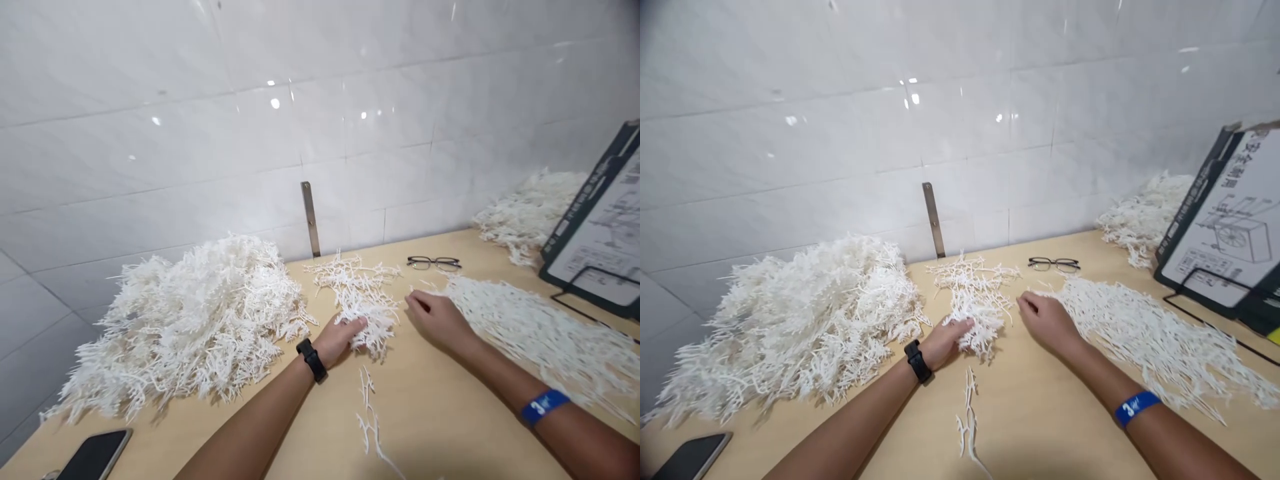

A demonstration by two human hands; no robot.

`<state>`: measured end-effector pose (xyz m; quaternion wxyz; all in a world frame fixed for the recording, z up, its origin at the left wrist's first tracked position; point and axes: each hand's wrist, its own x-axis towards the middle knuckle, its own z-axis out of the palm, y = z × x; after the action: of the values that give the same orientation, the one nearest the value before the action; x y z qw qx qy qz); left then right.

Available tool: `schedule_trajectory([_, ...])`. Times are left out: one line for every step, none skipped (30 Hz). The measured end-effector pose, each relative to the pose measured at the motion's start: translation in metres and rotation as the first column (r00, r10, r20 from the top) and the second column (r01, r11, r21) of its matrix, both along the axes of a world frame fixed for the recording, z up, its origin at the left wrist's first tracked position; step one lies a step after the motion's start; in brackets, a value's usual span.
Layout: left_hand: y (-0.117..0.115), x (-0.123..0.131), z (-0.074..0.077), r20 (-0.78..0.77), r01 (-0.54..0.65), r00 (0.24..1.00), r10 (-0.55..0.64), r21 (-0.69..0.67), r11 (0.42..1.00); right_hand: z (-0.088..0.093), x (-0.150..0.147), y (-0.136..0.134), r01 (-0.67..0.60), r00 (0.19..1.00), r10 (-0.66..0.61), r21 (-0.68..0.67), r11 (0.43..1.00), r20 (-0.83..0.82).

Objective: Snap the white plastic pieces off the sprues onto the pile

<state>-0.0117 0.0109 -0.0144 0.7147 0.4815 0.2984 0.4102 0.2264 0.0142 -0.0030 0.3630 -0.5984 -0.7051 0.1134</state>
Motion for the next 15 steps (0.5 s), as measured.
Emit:
schedule_trajectory([0.0,0.001,-0.001,-0.001,-0.021,1.0,0.021,0.032,0.999,-0.003,-0.004,0.0,-0.066,0.998,0.066,0.0,0.998,0.014])
schedule_trajectory([0.0,0.002,-0.001,0.005,-0.034,0.999,0.034,0.061,0.998,-0.006,-0.008,0.0,-0.121,0.992,0.121,-0.004,0.993,0.031])
schedule_trajectory([0.0,0.002,-0.001,0.003,-0.045,0.999,0.045,0.072,0.996,-0.009,-0.011,0.0,-0.171,0.984,0.171,-0.014,0.985,0.057])
schedule_trajectory([0.0,0.003,-0.001,-0.004,-0.043,0.999,0.044,0.085,0.995,-0.011,-0.013,0.001,-0.214,0.972,0.216,-0.029,0.976,0.092])
schedule_trajectory([-0.001,0.003,0.001,-0.001,-0.058,0.998,0.058,0.102,0.993,-0.012,-0.015,0.0,-0.248,0.959,0.252,-0.044,0.968,0.132])
schedule_trajectory([-0.002,0.003,0.002,-0.001,-0.08,0.997,0.081,0.119,0.99,-0.013,-0.017,0.0,-0.275,0.943,0.282,-0.06,0.96,0.177])
schedule_trajectory([-0.003,0.003,0.003,0.001,-0.096,0.995,0.096,0.129,0.987,-0.013,-0.019,-0.001,-0.286,0.93,0.295,-0.071,0.956,0.221])
schedule_trajectory([-0.003,0.003,0.004,0.01,-0.109,0.994,0.108,0.14,0.984,-0.012,-0.021,-0.003,-0.284,0.92,0.294,-0.077,0.956,0.259])
schedule_trajectory([-0.004,0.003,0.004,0.023,-0.118,0.993,0.116,0.134,0.984,-0.011,-0.022,-0.004,-0.271,0.915,0.283,-0.082,0.959,0.286])
schedule_trajectory([-0.004,0.003,0.004,0.03,-0.135,0.991,0.132,0.123,0.983,-0.01,-0.023,-0.006,-0.255,0.916,0.267,-0.078,0.964,0.299])
schedule_trajectory([-0.004,0.003,0.004,0.034,-0.153,0.988,0.15,0.114,0.982,-0.009,-0.024,-0.007,-0.242,0.92,0.253,-0.071,0.968,0.299])
schedule_trajectory([-0.003,0.003,0.003,0.045,-0.161,0.986,0.158,0.098,0.982,-0.007,-0.024,-0.008,-0.233,0.927,0.241,-0.06,0.971,0.287])
schedule_trajectory([-0.002,0.003,0.002,0.039,-0.176,0.984,0.173,0.079,0.981,-0.007,-0.024,-0.009,-0.228,0.936,0.232,-0.045,0.973,0.266])
schedule_trajectory([-0.001,0.003,0.001,0.028,-0.199,0.98,0.197,0.069,0.978,-0.006,-0.023,-0.009,-0.224,0.945,0.224,-0.028,0.974,0.239])
schedule_trajectory([0.0,0.003,0.0,0.023,-0.219,0.976,0.218,0.067,0.973,-0.006,-0.022,-0.009,-0.22,0.953,0.218,-0.014,0.975,0.21])
